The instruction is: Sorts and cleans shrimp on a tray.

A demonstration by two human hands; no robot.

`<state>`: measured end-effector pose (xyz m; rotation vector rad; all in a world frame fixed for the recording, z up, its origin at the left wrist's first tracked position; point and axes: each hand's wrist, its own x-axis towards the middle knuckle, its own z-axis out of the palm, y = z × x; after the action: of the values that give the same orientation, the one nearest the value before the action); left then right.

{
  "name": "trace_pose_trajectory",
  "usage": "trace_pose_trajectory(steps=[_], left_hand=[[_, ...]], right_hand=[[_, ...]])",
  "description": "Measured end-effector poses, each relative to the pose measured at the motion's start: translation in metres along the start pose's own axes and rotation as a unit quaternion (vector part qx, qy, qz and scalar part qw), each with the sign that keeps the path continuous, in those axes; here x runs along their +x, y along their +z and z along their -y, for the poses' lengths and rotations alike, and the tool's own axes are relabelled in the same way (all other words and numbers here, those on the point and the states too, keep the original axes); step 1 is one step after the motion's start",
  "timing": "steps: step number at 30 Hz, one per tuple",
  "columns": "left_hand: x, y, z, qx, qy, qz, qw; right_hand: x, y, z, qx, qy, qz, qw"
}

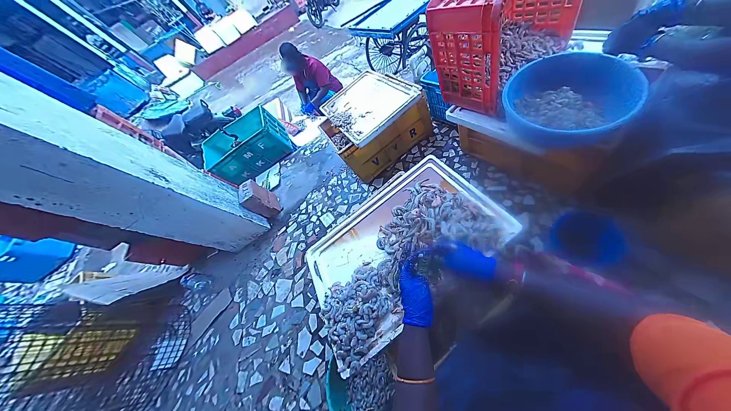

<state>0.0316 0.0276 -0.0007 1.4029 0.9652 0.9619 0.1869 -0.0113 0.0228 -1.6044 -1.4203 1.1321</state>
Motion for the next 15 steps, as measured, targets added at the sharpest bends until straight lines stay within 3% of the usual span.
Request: trace_pose_trajectory(steps=[5, 8, 12, 13, 15], left_hand=[[0.002, 0.001, 0.015, -0.132, -0.002, 0.021, 0.991], [0.010, -0.006, 0.025, -0.234, -0.008, 0.096, 0.967], [0.011, -0.007, 0.011, -0.379, -0.058, 0.160, 0.910], [0.012, -0.010, 0.012, -0.379, -0.057, 0.162, 0.909], [0.010, -0.003, -0.012, -0.267, -0.087, 0.077, 0.957]], right_hand=[[0.003, 0.004, 0.003, 0.169, 0.046, 0.022, 0.984], [0.004, 0.012, -0.001, 0.246, 0.019, 0.007, 0.969], [0.008, 0.015, -0.001, 0.193, -0.013, -0.004, 0.981], [0.009, 0.013, -0.002, 0.171, -0.020, -0.003, 0.985], [0.010, 0.006, -0.006, 0.101, -0.041, 0.006, 0.994]])
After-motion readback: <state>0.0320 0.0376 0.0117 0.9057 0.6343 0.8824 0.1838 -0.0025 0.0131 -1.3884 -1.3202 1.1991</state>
